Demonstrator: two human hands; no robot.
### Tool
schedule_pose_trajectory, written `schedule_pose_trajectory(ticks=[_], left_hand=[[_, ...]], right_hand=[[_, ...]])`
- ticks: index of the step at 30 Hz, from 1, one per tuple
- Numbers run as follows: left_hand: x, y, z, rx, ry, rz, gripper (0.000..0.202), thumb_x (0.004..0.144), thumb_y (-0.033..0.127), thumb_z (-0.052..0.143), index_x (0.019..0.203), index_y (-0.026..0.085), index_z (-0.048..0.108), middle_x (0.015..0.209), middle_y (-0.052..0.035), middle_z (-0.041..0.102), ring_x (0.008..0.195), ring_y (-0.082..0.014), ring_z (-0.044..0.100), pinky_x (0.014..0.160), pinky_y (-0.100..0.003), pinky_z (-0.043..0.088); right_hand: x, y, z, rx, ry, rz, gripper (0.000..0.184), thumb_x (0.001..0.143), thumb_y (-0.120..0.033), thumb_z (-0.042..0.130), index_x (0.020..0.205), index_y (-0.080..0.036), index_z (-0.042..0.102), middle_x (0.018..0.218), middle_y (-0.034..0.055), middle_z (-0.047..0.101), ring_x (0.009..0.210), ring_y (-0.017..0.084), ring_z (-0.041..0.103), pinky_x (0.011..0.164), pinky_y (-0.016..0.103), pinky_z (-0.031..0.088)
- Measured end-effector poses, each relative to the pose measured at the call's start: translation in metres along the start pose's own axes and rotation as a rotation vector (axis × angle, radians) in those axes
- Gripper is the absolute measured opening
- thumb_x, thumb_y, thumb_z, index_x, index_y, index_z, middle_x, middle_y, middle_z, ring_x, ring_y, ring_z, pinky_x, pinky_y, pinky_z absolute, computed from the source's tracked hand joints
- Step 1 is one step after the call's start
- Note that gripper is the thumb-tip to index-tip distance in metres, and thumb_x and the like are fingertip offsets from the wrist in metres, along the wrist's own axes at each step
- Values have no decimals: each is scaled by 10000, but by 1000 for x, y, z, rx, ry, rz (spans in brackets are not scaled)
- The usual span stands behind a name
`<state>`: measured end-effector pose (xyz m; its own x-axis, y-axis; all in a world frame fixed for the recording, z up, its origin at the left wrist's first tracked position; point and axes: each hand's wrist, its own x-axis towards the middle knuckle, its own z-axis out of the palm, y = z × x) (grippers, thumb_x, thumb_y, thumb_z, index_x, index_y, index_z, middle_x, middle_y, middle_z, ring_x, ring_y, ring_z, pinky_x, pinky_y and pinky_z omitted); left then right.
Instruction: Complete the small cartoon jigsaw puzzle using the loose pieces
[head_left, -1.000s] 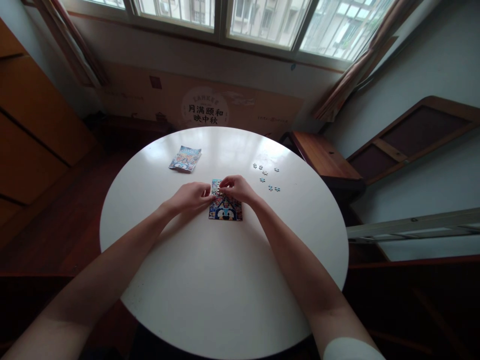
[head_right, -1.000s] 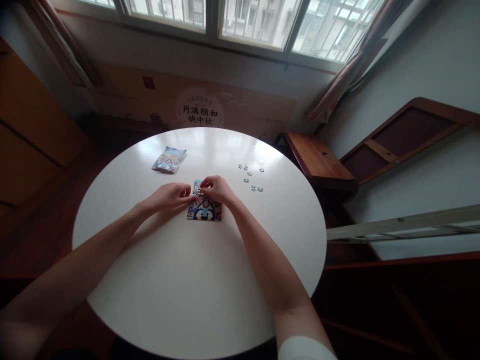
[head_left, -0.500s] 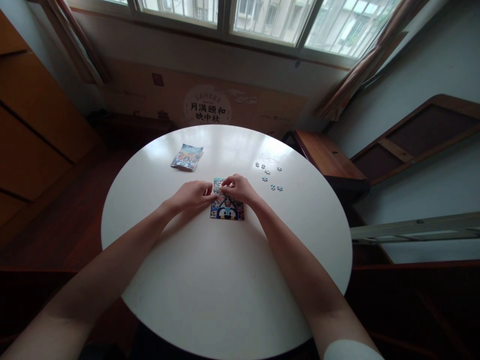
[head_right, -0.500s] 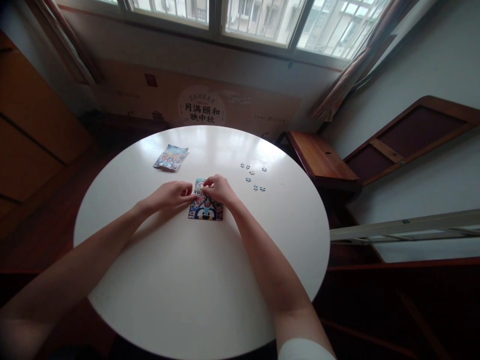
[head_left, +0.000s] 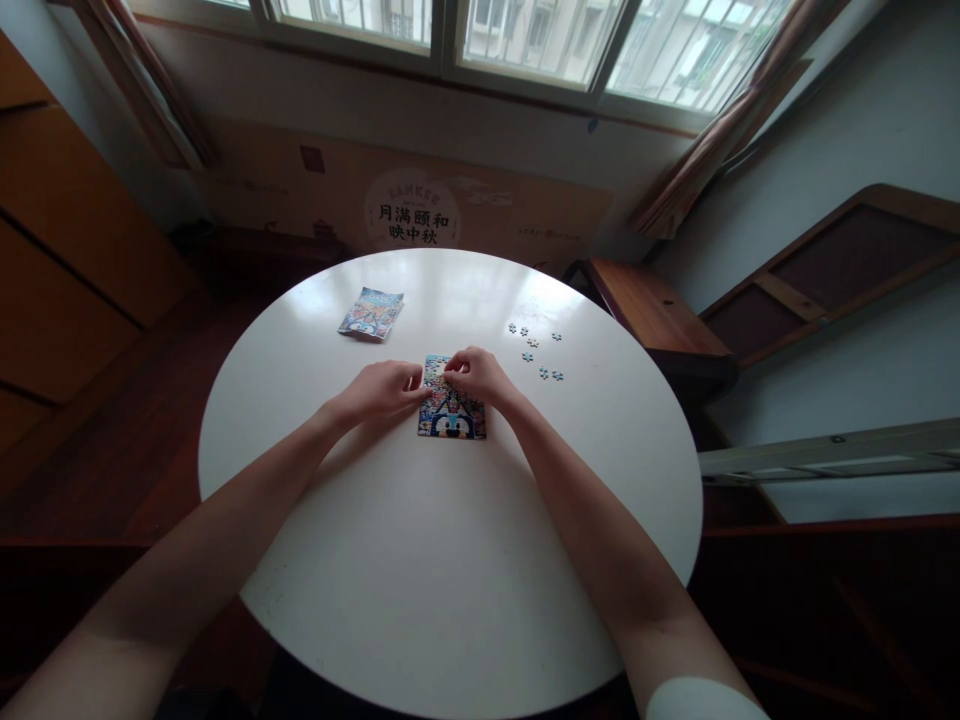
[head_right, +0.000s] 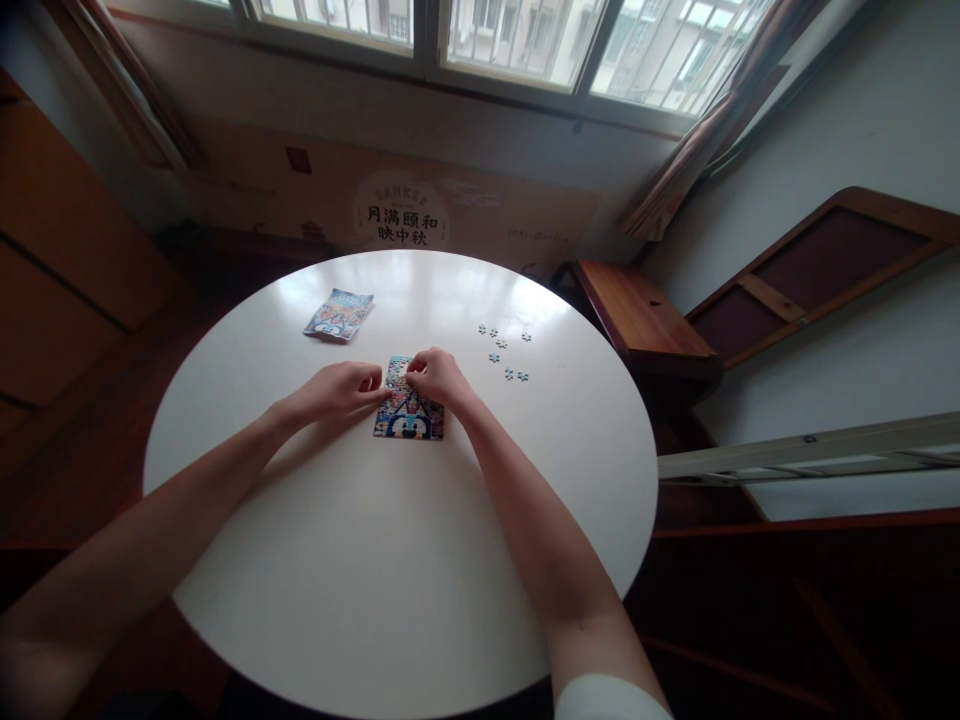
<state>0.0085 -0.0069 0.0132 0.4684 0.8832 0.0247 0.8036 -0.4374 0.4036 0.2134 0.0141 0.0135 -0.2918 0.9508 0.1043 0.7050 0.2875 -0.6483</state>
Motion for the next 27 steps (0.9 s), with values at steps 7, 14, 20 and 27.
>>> schedule_pose_trajectory(ticks=[7, 14, 20, 27], left_hand=[[0, 0, 0, 11, -7, 5, 408, 863, 572, 493, 723, 199, 581, 734, -34, 660, 630, -154, 531, 545, -263, 267], [1, 0, 1, 35, -3, 16, 470, 865, 560, 514, 1216, 258, 593, 699, 7, 638, 602, -157, 544, 541, -248, 261], [1, -1, 0, 25, -2, 21, 467, 867, 561, 519, 1218, 283, 650, 702, 1, 642, 611, -147, 548, 556, -242, 278], [0, 0, -1, 7, 0, 15, 474, 859, 564, 527, 1210, 276, 663, 661, 14, 623, 579, -137, 525, 549, -239, 273]], right_hand=[[-1, -1, -6, -25, -8, 13, 97, 784, -162, 682, 814, -154, 774, 877, 78, 716, 780, 166, 612, 718, 278, 460], [-1, -4, -5, -91, -59, -3, 109, 788, -193, 696, 848, -154, 780, 874, 71, 709, 770, 156, 608, 695, 255, 446], [0, -3, -2, -108, -60, 15, 111, 771, -221, 722, 846, -159, 776, 901, 77, 701, 774, 161, 603, 698, 260, 453], [0, -3, -2, -67, -46, 16, 81, 751, -197, 729, 816, -164, 766, 891, 73, 698, 805, 174, 601, 705, 273, 446]])
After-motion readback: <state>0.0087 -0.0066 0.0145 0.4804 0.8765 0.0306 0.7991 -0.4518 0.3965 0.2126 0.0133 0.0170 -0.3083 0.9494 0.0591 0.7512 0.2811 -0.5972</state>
